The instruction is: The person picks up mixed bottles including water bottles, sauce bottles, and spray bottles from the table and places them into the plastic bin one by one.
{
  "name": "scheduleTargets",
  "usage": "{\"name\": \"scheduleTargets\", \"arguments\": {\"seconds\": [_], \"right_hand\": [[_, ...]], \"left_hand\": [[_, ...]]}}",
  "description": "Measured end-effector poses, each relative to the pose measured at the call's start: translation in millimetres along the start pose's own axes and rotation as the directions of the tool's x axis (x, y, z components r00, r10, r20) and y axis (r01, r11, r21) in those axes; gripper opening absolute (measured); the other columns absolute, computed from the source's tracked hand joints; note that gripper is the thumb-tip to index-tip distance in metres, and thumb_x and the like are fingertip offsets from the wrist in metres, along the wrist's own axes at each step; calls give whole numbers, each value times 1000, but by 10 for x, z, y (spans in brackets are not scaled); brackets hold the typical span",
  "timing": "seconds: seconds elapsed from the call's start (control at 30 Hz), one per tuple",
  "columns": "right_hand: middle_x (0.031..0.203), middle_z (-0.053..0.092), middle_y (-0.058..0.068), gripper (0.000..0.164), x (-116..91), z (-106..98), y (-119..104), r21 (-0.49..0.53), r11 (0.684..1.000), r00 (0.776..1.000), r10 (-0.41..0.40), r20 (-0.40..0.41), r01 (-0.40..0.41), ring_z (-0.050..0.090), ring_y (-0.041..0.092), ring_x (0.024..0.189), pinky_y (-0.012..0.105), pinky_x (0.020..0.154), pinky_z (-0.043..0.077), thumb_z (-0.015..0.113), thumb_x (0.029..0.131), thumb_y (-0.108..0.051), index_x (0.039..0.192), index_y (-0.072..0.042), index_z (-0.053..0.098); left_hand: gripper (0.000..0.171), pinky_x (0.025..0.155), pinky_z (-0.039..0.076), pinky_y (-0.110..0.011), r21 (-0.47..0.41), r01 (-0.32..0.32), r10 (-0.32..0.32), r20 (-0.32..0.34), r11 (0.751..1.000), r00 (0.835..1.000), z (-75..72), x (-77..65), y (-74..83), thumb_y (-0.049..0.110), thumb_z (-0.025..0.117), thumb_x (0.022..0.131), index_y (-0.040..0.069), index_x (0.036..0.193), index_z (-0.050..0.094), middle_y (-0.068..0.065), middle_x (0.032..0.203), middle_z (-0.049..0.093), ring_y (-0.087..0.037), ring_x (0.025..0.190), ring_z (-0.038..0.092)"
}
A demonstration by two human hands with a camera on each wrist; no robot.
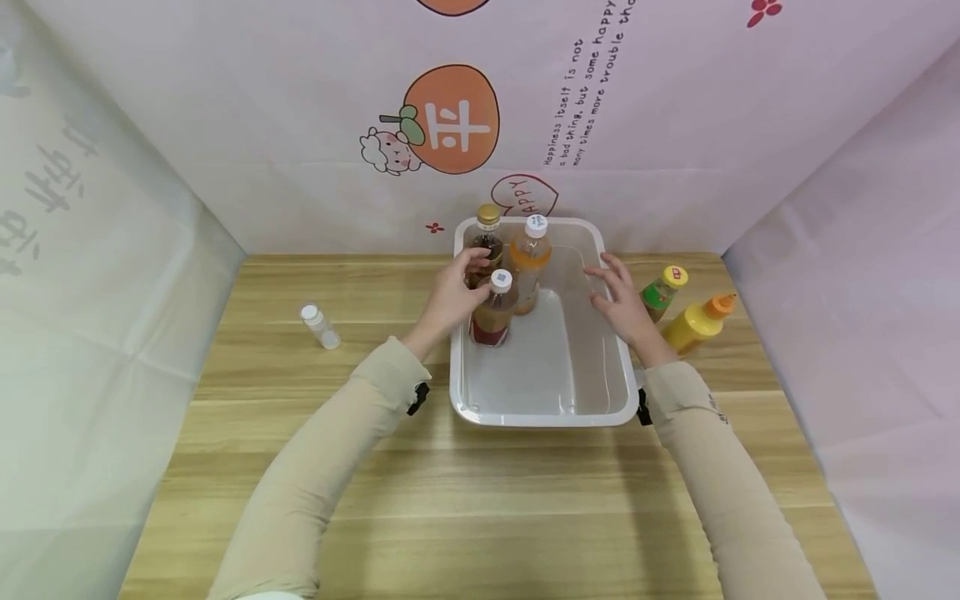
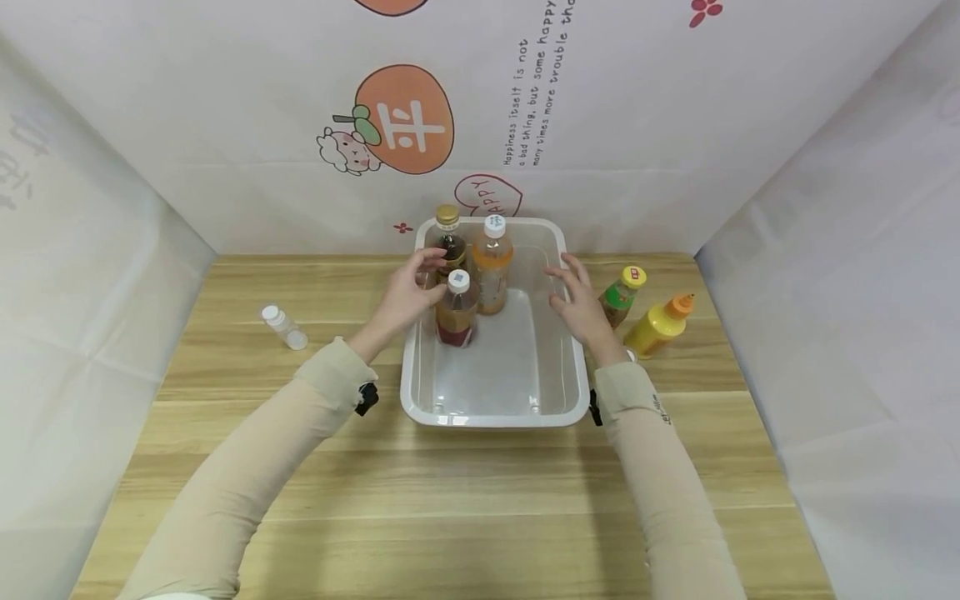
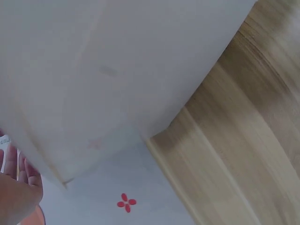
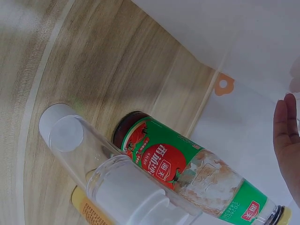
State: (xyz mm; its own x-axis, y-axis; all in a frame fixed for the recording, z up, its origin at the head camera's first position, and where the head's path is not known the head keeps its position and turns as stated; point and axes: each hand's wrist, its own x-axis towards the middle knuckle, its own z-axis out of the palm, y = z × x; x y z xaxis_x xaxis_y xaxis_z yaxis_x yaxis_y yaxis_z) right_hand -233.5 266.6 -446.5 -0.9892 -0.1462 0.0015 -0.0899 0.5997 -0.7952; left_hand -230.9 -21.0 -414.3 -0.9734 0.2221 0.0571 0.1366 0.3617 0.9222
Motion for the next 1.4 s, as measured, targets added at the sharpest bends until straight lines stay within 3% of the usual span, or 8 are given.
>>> {"name": "scheduleTargets", "arguments": {"seconds": [0.2, 0.47, 0.7, 1.0, 1.4], "right_hand": [[161, 10, 11, 46, -9, -25, -15, 12, 1000, 1000, 9, 7, -9, 10, 44, 146, 69, 112, 17, 51, 91, -4, 136, 1, 45], [161, 9, 10, 45, 8, -37, -7, 20, 1000, 1000, 12, 9, -13, 10, 44, 146, 69, 112, 18, 50, 92, -3, 136, 1, 45], [161, 8, 11, 44, 2, -17, -3, 30, 999, 1000, 13, 25, -14, 10, 44, 146, 68, 112, 19, 50, 93, -4, 136, 2, 45], [161, 7, 10, 45, 1, 1, 22, 33, 999, 999, 14, 33, -15, 10, 45, 146, 69, 112, 19, 50, 92, -3, 137, 2, 45], [161, 8, 8, 44, 8, -19, 17, 55, 998, 1000, 8, 23, -9, 10, 42, 147, 68, 113, 18, 50, 92, -2, 136, 2, 46]], "left_hand": [[44, 105, 43, -44, 28, -7, 6, 24, 1000, 1000, -115, -44, 132, 1, 60, 87, 5, 131, 51, -15, 130, 57, -33, 123, 50], [41, 104, 44, -43, 113, -29, 15, 121, 993, 993, -289, -67, 308, 2, 59, 89, 4, 129, 52, -14, 132, 56, -31, 120, 51], [43, 104, 44, -43, 129, -60, 44, 123, 990, 991, -553, -170, 414, 1, 58, 88, 2, 130, 51, -17, 133, 55, -32, 120, 52], [45, 105, 43, -43, 163, -28, 18, 68, 986, 998, -943, -341, 343, 2, 58, 89, 1, 132, 49, -17, 132, 56, -32, 119, 53], [42, 106, 39, -48, 223, 35, -50, 61, 974, 997, -1322, -601, 128, 5, 55, 92, 3, 133, 48, -19, 131, 54, -34, 121, 50]]}}
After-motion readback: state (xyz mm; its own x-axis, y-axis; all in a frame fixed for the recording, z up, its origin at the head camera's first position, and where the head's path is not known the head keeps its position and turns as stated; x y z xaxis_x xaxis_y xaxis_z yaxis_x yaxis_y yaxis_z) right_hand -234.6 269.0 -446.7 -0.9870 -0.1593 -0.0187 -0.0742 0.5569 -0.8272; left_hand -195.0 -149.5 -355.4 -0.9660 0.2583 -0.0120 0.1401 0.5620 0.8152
